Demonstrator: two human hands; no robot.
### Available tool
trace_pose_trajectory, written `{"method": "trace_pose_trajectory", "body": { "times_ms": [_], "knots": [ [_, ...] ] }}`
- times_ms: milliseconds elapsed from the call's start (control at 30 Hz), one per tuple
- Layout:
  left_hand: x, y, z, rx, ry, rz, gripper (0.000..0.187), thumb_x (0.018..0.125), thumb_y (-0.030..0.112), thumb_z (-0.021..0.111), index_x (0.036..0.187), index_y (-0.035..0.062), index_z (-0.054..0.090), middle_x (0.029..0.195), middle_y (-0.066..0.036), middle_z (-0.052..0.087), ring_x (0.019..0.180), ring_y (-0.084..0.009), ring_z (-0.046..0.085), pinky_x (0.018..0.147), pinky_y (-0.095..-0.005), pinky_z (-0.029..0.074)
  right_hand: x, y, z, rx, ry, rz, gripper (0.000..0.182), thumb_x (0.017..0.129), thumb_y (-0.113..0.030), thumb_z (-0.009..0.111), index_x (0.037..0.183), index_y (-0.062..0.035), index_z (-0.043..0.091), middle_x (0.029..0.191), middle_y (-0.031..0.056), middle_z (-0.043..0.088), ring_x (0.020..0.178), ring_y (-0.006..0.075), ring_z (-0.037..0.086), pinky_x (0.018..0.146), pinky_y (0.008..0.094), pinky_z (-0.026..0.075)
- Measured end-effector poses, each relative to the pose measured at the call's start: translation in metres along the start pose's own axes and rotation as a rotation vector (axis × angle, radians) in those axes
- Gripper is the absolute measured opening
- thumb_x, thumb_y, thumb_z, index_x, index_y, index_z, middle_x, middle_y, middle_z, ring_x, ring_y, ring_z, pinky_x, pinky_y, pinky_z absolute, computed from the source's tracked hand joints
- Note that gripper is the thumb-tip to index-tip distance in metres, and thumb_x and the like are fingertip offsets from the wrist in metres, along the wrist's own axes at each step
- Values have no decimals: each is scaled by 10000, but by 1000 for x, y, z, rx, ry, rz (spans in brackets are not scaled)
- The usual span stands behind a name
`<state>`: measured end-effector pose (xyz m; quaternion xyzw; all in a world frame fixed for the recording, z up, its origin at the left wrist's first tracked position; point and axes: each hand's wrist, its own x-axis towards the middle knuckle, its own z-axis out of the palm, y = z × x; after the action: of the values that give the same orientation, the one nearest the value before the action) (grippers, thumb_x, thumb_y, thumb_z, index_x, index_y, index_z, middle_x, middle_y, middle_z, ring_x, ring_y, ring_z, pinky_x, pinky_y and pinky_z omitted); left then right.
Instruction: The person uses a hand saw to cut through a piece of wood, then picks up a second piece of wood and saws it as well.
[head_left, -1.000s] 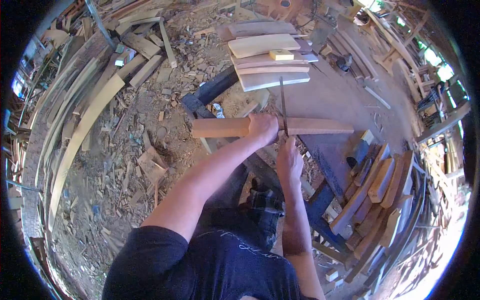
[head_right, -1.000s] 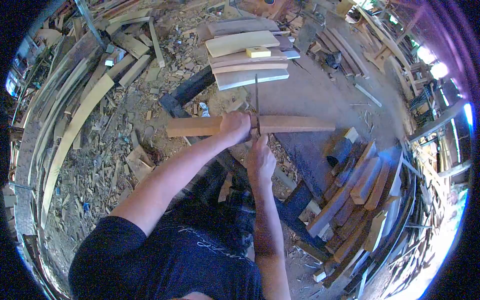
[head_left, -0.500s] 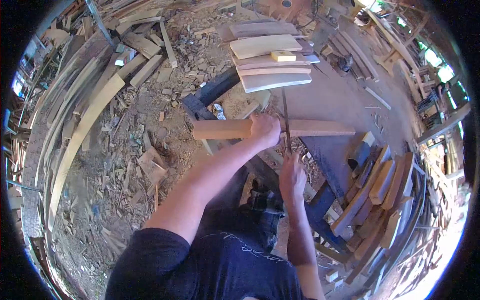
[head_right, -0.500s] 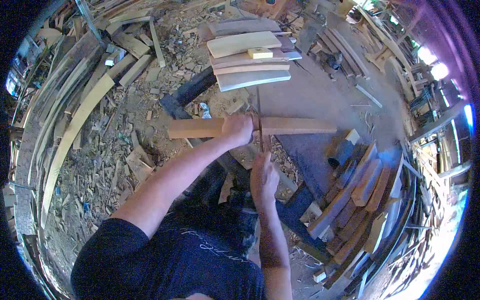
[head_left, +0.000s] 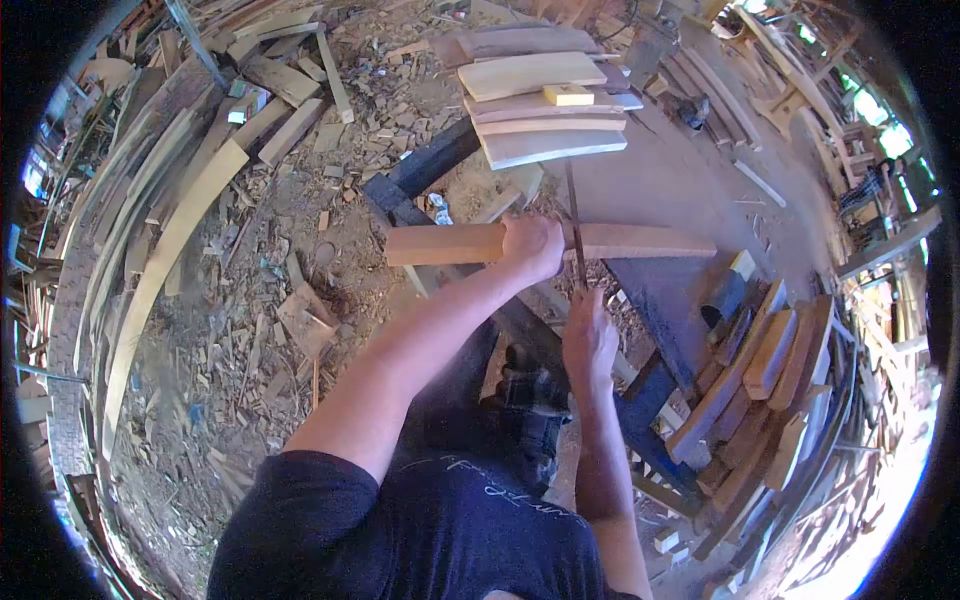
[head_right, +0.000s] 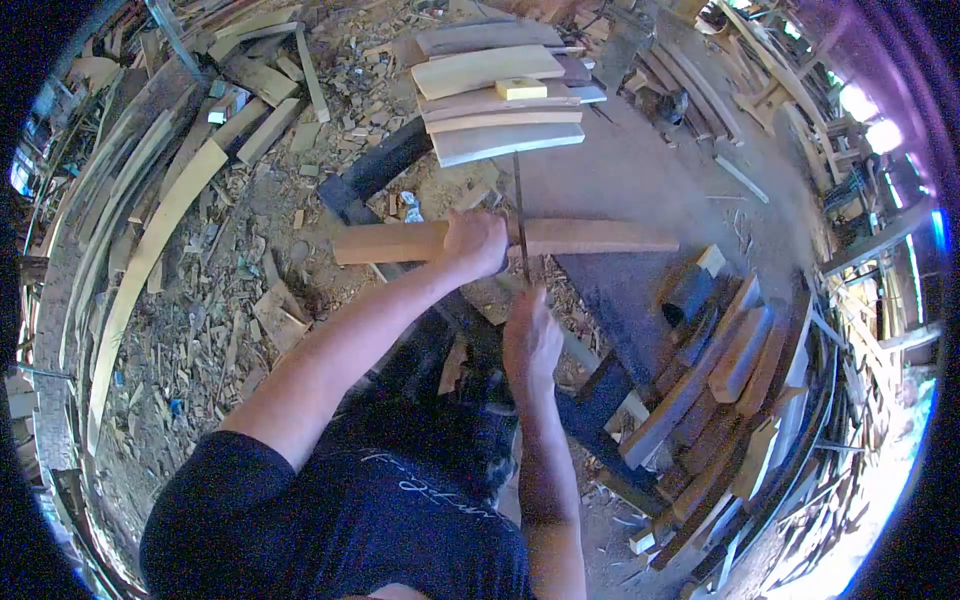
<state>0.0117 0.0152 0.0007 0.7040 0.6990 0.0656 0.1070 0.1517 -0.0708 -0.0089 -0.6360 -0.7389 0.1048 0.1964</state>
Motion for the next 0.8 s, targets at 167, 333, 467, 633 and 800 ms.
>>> {"method": "trace_pose_trajectory", "body": {
  "times_ms": [167,333,467,633,800],
  "knots": [
    [4,0,7,-44,123,9,236,695,191,678,858,20,678,864,-179,681,898,-321,654,882,-578,427,25,-3,11,-26,54,-46,131,938,-187,448,941,-56,435,661,226,619,620,392,637,517,485,515],
    [-1,3,-12,-36,24,-4,215,699,194,681,834,27,681,869,-190,678,897,-333,649,889,-564,427,-14,6,1,12,1,13,157,908,-181,488,978,-50,437,669,228,620,626,401,633,527,492,513],
    [4,0,5,-60,108,-1,211,696,193,678,817,21,682,863,-194,678,896,-338,648,902,-551,422,31,-7,6,-29,9,-36,160,892,-164,499,981,-50,429,693,232,623,659,412,630,577,510,507],
    [-2,1,-2,-7,112,8,199,722,181,636,835,23,681,841,-173,680,883,-333,649,892,-552,420,3,1,1,2,19,-46,131,913,-165,475,959,-55,423,686,233,618,651,405,628,562,510,501],
    [0,1,-3,-13,25,24,230,733,197,635,883,28,675,855,-159,679,878,-331,647,890,-579,407,2,-2,-7,70,-61,53,212,952,-263,444,966,-51,431,720,266,608,709,455,604,606,556,475]
  ]
}}
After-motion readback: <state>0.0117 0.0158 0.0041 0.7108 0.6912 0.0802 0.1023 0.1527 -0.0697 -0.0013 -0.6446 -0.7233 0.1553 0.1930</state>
